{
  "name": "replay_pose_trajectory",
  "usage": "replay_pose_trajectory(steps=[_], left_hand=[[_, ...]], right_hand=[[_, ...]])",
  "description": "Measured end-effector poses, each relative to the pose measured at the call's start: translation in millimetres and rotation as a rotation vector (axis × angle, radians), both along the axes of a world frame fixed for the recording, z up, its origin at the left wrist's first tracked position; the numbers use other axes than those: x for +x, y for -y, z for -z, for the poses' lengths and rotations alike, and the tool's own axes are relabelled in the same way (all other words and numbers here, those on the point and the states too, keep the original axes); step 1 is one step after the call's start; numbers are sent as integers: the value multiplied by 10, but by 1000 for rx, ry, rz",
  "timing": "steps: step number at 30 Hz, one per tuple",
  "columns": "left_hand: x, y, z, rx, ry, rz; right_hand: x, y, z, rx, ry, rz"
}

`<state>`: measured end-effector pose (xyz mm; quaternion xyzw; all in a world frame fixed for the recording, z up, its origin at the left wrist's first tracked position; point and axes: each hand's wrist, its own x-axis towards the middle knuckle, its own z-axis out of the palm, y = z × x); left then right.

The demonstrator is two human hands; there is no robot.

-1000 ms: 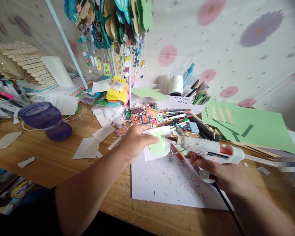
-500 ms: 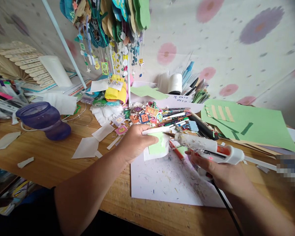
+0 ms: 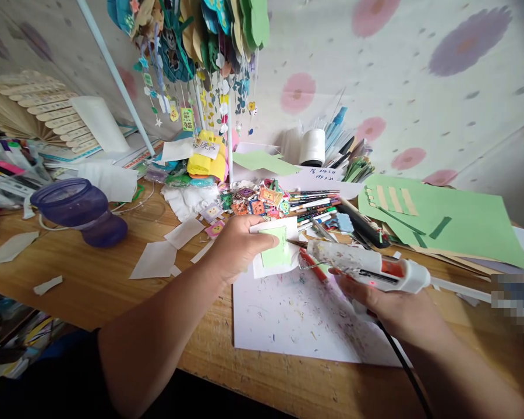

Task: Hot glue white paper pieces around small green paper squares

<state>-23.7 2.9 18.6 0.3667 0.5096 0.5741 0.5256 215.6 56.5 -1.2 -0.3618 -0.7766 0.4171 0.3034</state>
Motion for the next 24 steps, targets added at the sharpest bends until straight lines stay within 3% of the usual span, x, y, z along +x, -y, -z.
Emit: replay_pose_trajectory(steps=[4,12,19,24], left_hand=[[-26,-12,14,12,19,-19],[-57,-10,-2,-15,53,-45],[-78,-18,-73,-20,75,-79],[-88,-19,-100,-18,125,-84]], right_hand=[[-52,32,-91,111,-12,71],[-89,41,-155,173,26,48],[-63,28,-86,202,58,36],[20,37,-28,128,124,5]])
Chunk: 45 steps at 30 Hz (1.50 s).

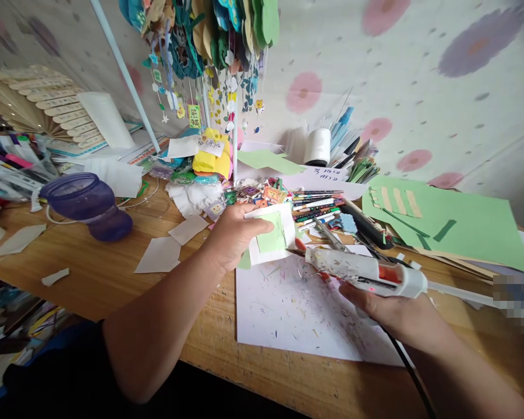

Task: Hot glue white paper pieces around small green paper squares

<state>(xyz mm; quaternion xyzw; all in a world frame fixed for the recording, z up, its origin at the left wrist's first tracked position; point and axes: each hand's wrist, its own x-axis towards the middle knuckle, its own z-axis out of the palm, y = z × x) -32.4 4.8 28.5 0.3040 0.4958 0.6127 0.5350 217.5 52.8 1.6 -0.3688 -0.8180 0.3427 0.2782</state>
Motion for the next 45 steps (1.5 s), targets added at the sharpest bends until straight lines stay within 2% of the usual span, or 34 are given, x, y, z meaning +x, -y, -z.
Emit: replay_pose_trajectory(steps=[7,10,15,18,21,23,25,28,31,34,38,45], left_hand=[[-91,-40,14,38,78,-15],[-139,-51,16,83,119,-10],[-152,-40,1,139,200,58],[-128,-20,-8,152,237,106],[-92,12,-23,143,253,152],[-51,44,-34,128,270,203],[6,82,-42,112,286,262],[98,132,-41,108,290,332],[153,153,-29,123,286,355],[162,154,-18,118,279,355],[166,165,-13,99,242,350],[194,212,2,126,17,305]], right_hand=[[-54,-74,46,-130,72,-198],[-160,-46,77,-50,172,-277],[-244,61,100,99,305,-239],[-96,25,27,93,362,-341],[198,-118,-113,26,344,-453],[363,-225,-223,-36,308,-437],[400,-294,-333,-124,211,-335],[159,-297,-475,-191,-38,-176],[-246,-221,-551,-329,-204,-247],[-505,-151,-528,-518,-306,-340],[-541,-140,-441,-669,-386,-361],[-547,-132,-469,-631,-316,-291]])
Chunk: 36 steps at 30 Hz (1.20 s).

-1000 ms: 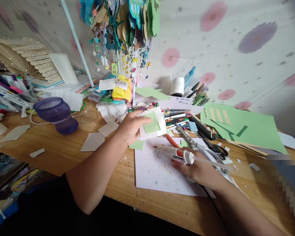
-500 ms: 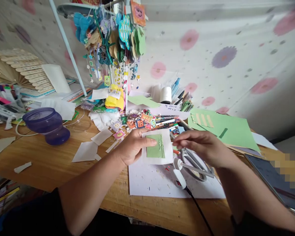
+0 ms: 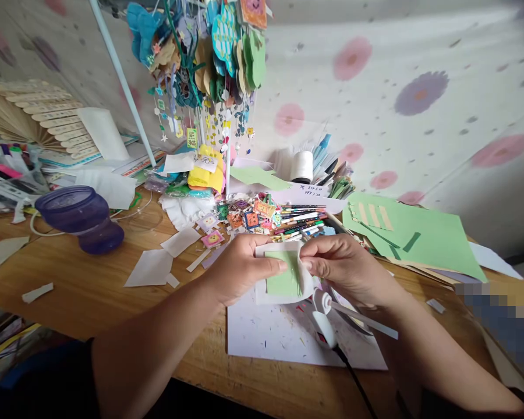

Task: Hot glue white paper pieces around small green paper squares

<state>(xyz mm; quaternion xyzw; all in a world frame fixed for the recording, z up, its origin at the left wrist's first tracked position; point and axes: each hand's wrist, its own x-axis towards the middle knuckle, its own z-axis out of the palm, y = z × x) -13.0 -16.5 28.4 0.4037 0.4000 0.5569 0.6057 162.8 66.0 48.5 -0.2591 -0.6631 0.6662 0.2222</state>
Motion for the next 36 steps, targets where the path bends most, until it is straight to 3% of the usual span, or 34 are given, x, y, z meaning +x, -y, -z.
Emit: replay_pose_trajectory(steps=[10,20,30,36], left_hand=[[32,63,-61,112,-415,-153],[10,26,34,55,-53,-171],[39,30,63,96,-27,-165],[67,39,76,99,-93,-184]], right_hand=[[-33,70,-55,35,99,46],[29,24,-64,-52,33,-37],[-2,39,-78,25,81,-84],[-28,62,-85,229,219,-79]])
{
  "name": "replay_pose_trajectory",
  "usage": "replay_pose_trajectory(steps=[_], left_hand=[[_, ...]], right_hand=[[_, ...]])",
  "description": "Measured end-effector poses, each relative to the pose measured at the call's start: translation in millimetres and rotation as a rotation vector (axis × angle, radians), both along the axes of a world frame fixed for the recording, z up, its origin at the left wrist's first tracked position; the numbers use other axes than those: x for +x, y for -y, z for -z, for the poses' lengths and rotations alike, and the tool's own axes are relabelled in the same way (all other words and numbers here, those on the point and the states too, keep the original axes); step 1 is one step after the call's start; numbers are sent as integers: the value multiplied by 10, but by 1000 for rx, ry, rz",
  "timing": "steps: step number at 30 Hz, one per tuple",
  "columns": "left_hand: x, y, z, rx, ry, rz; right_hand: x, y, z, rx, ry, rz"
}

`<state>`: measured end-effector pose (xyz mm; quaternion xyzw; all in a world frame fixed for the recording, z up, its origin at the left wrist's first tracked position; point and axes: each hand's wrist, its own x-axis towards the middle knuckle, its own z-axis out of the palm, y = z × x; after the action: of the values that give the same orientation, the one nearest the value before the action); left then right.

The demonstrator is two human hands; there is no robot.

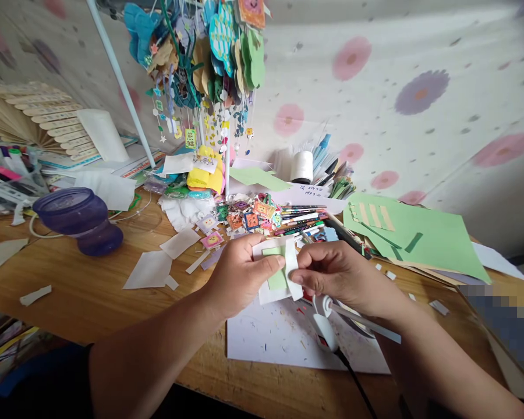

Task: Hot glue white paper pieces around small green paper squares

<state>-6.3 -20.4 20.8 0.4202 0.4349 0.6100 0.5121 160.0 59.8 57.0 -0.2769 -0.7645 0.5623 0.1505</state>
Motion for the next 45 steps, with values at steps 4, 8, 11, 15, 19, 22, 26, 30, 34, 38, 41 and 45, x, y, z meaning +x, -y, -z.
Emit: replay_pose_trajectory(steps=[4,8,11,15,19,22,26,30,34,38,41,45], left_hand=[[-1,-2,-3,8,-54,-3],[-4,3,-19,19,-95,36],[0,3,-18,5,-98,49],[5,-7,-12,-4,-17,37],[6,-19,0,13,30,16],[8,-25,23,2,65,7],[16,-27,39,3,64,-13],[24,-29,33,32,86,-12],[30,-31,27,37,108,-6],[27,-12,-7,37,55,19],[21,14,-48,33,-121,29],[14,33,-83,29,-273,64]], right_hand=[[18,-11,-2,58,-2,1],[45,-18,-29,11,-62,-37],[40,-4,-27,50,-44,-44],[25,10,-7,139,-54,-2],[25,4,-8,135,-36,-75],[18,8,-10,199,-20,-82],[18,13,-11,250,-46,-57],[43,-5,-27,226,-14,-112],[64,-26,-45,296,12,-137],[75,-24,-56,231,-40,-148],[65,-2,-38,210,-118,-52],[51,17,-1,207,-153,-31]])
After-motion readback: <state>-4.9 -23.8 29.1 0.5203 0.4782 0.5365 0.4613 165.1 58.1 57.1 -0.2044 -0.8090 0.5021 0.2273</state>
